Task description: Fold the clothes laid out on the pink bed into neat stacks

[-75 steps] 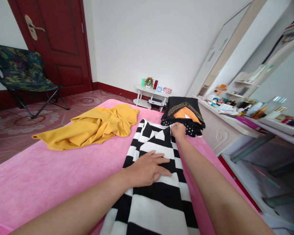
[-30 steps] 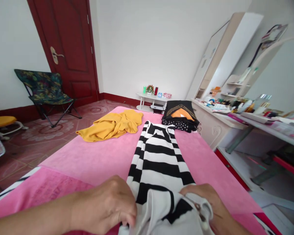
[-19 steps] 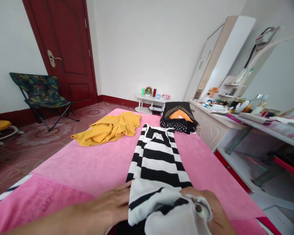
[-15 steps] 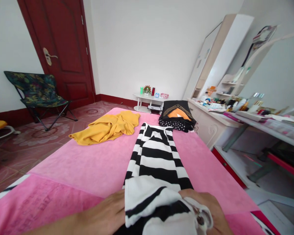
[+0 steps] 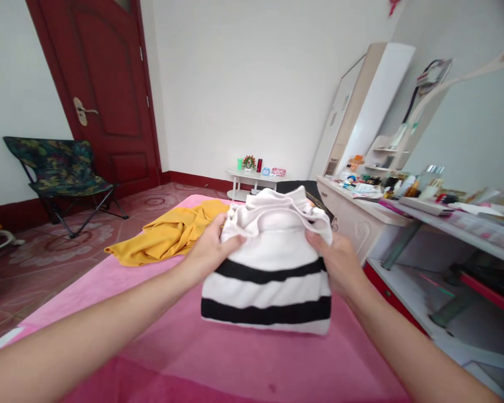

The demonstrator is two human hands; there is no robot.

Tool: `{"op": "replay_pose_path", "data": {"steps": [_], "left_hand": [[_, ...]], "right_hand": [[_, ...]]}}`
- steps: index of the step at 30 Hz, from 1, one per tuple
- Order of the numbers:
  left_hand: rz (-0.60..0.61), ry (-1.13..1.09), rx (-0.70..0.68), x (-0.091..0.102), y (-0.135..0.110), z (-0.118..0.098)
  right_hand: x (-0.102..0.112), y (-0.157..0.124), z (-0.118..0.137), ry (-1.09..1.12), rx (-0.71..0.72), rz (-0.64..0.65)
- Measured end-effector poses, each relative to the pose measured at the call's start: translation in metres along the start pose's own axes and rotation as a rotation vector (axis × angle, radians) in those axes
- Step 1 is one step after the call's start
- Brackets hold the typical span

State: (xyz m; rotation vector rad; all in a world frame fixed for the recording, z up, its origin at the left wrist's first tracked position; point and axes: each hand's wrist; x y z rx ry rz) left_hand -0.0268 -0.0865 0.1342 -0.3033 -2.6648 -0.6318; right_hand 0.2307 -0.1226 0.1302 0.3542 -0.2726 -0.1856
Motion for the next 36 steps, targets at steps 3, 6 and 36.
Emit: {"op": "replay_pose_path", "data": {"steps": [3, 6, 36], "left_hand": [[0.002, 0.082, 0.162, -0.029, 0.072, 0.058], [0.026, 0.245, 0.244, -0.058, 0.1, 0.118], [0.731, 0.607, -0.272, -0.081, -0.043, 0.052]], "right_hand": [[-0.006, 0.065, -0.057, -0.157, 0.018, -0.097], [-0.008, 0.086, -0.128, -0.582, -0.095, -0.158], [-0.057, -0.041, -0.099, -0.843, 0.302, 0.519]]}}
Point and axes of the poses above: each hand's wrist, its own y-axis towards the middle knuckle, its own x-axis out of the back of the hand, z = x × y, and after that the axes turned 5 degrees about z, right-handed
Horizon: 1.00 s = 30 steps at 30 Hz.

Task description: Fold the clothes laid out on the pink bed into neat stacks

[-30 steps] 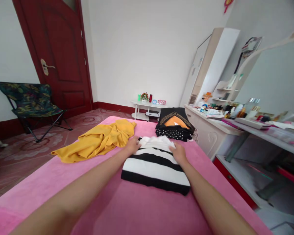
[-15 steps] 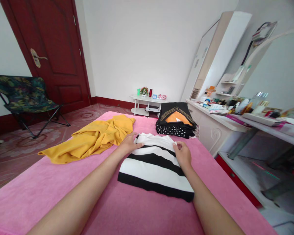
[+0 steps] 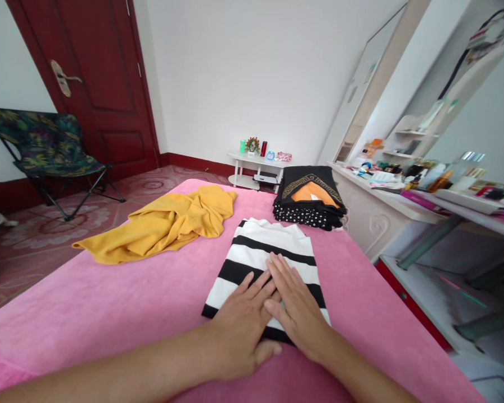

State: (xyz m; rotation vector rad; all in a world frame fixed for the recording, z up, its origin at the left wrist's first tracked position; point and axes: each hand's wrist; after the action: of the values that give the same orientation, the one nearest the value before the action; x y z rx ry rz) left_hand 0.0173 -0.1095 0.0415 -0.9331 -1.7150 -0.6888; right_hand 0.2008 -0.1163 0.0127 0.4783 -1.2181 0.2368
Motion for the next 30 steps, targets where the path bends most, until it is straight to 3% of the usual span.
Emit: {"op": "replay_pose_path", "data": {"steps": [5, 12, 21, 27, 30], "left_hand": [[0.049, -0.074, 0.017, 0.018, 0.022, 0.016], [-0.05, 0.033, 0.136, 0.014, 0.075, 0.065], [-0.128, 0.103, 0.211, 0.018, 0.116, 0.115], [-0.238, 0.001, 0.44, 0.012, 0.137, 0.161], [-0.336, -0.014, 0.552, 0.009, 0.139, 0.168]], "right_hand": [[0.008, 0.017, -0.026, 0.062, -0.022, 0.07], [0.008, 0.057, -0.064, 0.11, -0.107, 0.063], [0.004, 0.102, -0.112, -0.029, -0.228, 0.105], [-0.002, 0.122, -0.137, -0.068, -0.494, -0.002], [-0.002, 0.127, -0.145, -0.009, -0.682, -0.104]]}}
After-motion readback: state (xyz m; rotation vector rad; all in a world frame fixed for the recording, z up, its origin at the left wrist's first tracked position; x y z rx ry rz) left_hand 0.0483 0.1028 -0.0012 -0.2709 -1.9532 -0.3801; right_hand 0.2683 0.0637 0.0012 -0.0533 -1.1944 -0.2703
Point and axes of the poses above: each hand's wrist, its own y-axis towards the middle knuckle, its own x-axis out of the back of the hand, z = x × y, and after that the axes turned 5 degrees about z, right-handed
